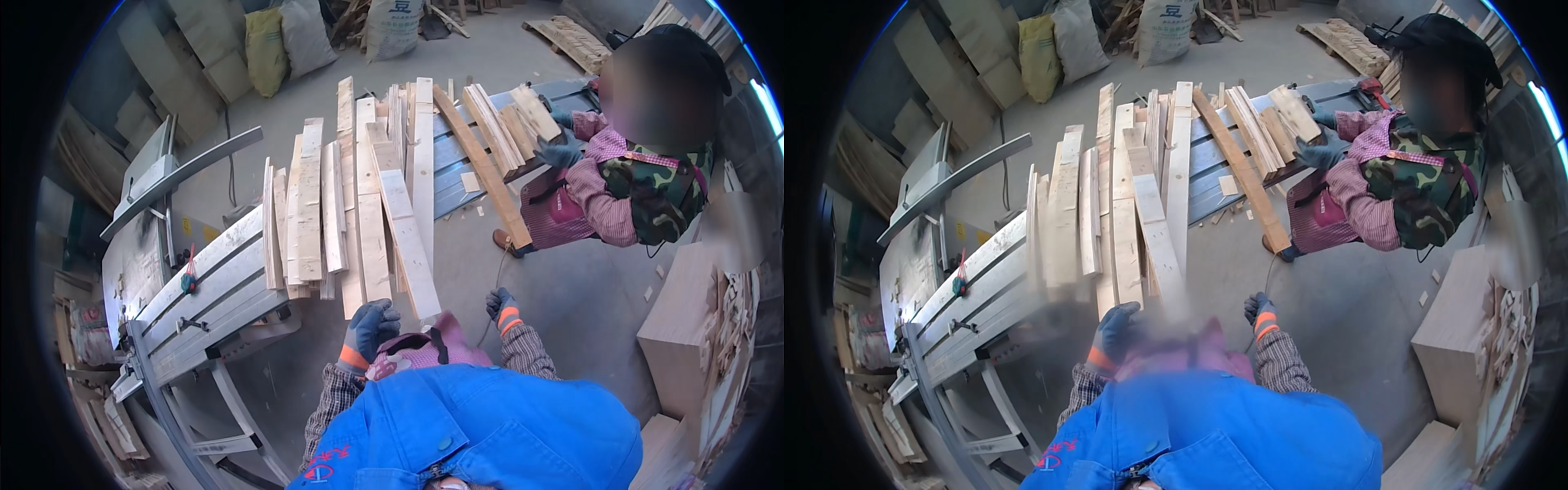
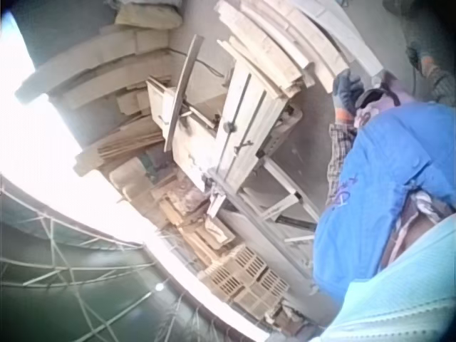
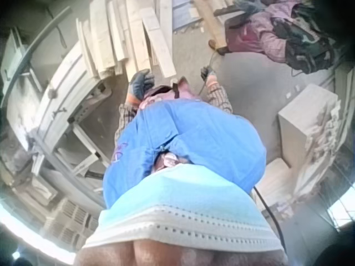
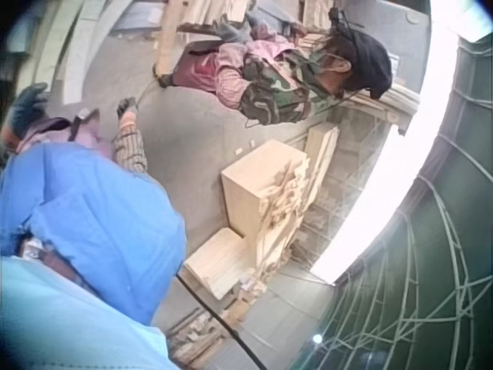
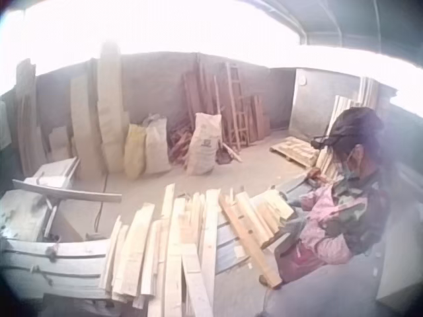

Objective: The person uses a table saw to cut wooden planks into smaller pieces. They repeatedly position planks against the fence, push them through the blade, and collect the cut pieces, stacking them on a nearby table.

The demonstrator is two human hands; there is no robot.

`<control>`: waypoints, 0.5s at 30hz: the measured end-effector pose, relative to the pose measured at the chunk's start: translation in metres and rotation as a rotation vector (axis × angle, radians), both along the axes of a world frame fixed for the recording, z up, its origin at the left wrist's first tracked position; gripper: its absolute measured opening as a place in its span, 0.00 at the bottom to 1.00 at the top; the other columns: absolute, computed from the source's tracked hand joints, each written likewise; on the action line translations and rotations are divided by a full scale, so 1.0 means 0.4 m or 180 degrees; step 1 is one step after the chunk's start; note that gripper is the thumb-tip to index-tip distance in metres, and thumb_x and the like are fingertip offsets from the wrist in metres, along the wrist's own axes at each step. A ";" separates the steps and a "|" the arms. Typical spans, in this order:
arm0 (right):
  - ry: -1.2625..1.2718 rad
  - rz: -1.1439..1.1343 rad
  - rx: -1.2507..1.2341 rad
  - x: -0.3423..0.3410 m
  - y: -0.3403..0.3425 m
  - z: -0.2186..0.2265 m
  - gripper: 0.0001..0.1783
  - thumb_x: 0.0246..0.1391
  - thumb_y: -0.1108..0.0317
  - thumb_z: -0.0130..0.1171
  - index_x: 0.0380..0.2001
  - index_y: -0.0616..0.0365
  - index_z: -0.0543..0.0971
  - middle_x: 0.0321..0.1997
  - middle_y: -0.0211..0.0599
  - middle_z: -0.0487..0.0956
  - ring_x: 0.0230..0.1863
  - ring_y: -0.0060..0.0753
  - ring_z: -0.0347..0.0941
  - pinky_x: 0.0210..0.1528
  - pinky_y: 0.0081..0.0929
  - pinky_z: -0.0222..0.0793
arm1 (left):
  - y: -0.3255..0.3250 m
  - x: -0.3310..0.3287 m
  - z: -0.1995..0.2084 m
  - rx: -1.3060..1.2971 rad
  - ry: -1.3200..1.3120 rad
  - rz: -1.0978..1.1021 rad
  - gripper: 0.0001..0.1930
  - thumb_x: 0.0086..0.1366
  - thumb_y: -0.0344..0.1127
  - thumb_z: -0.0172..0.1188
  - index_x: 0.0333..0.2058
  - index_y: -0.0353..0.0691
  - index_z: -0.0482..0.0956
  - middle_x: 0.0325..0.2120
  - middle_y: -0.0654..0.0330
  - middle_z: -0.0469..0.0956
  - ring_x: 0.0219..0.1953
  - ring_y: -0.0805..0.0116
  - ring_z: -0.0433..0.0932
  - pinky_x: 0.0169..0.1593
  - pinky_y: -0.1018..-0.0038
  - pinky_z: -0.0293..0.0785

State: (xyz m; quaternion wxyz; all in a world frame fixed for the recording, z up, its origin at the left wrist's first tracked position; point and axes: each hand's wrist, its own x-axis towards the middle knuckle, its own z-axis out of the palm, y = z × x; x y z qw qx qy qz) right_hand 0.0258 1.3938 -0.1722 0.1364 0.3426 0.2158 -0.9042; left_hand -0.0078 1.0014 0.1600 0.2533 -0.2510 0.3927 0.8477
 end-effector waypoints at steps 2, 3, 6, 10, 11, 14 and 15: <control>-0.0509 -0.0106 0.1008 -0.047 -0.104 0.076 0.13 0.60 0.58 0.54 0.33 0.57 0.77 0.23 0.33 0.77 0.17 0.24 0.67 0.19 0.23 0.62 | -0.040 0.022 -0.015 -0.0337 0.0248 -0.0014 0.12 0.68 0.37 0.54 0.45 0.35 0.71 0.30 0.62 0.72 0.27 0.77 0.69 0.32 0.81 0.70; -0.0753 -0.0168 0.1533 -0.086 -0.161 0.153 0.15 0.60 0.57 0.55 0.35 0.59 0.77 0.23 0.33 0.77 0.17 0.24 0.67 0.19 0.22 0.62 | -0.059 0.025 -0.014 -0.0535 0.0291 -0.0036 0.13 0.68 0.38 0.54 0.46 0.35 0.71 0.30 0.62 0.73 0.28 0.76 0.70 0.32 0.79 0.72; -0.0203 -0.0502 0.2362 -0.188 -0.225 0.331 0.11 0.61 0.63 0.54 0.32 0.60 0.78 0.21 0.33 0.75 0.15 0.21 0.65 0.18 0.18 0.59 | -0.137 0.043 -0.047 -0.0546 0.0445 -0.0123 0.16 0.68 0.41 0.55 0.48 0.35 0.71 0.32 0.59 0.75 0.30 0.72 0.75 0.36 0.75 0.76; 0.1067 -0.0759 0.2661 -0.312 -0.340 0.516 0.08 0.60 0.68 0.56 0.30 0.61 0.80 0.21 0.30 0.77 0.16 0.16 0.65 0.17 0.16 0.59 | -0.259 0.078 -0.069 -0.0669 0.0449 0.0168 0.16 0.68 0.42 0.56 0.47 0.36 0.72 0.33 0.57 0.77 0.32 0.71 0.77 0.37 0.73 0.77; 0.1303 -0.0634 0.3147 -0.319 -0.375 0.559 0.10 0.61 0.66 0.57 0.30 0.61 0.80 0.22 0.30 0.77 0.16 0.15 0.64 0.17 0.16 0.58 | -0.292 0.092 -0.074 -0.0657 0.0463 0.0264 0.16 0.67 0.42 0.56 0.47 0.36 0.72 0.34 0.57 0.77 0.32 0.70 0.77 0.38 0.73 0.78; 0.1634 -0.0031 0.2959 -0.327 -0.547 0.672 0.12 0.62 0.63 0.57 0.37 0.62 0.80 0.26 0.32 0.79 0.21 0.15 0.68 0.24 0.14 0.64 | -0.396 0.133 -0.063 -0.0611 0.0343 0.0562 0.14 0.69 0.39 0.54 0.48 0.38 0.74 0.33 0.59 0.78 0.32 0.73 0.76 0.35 0.79 0.73; 0.1781 0.0296 0.2898 -0.328 -0.625 0.682 0.13 0.62 0.62 0.57 0.38 0.63 0.80 0.28 0.32 0.79 0.23 0.16 0.69 0.25 0.14 0.65 | -0.440 0.162 -0.069 -0.0612 0.0357 0.0737 0.14 0.69 0.39 0.54 0.48 0.37 0.73 0.34 0.59 0.78 0.32 0.73 0.76 0.35 0.78 0.74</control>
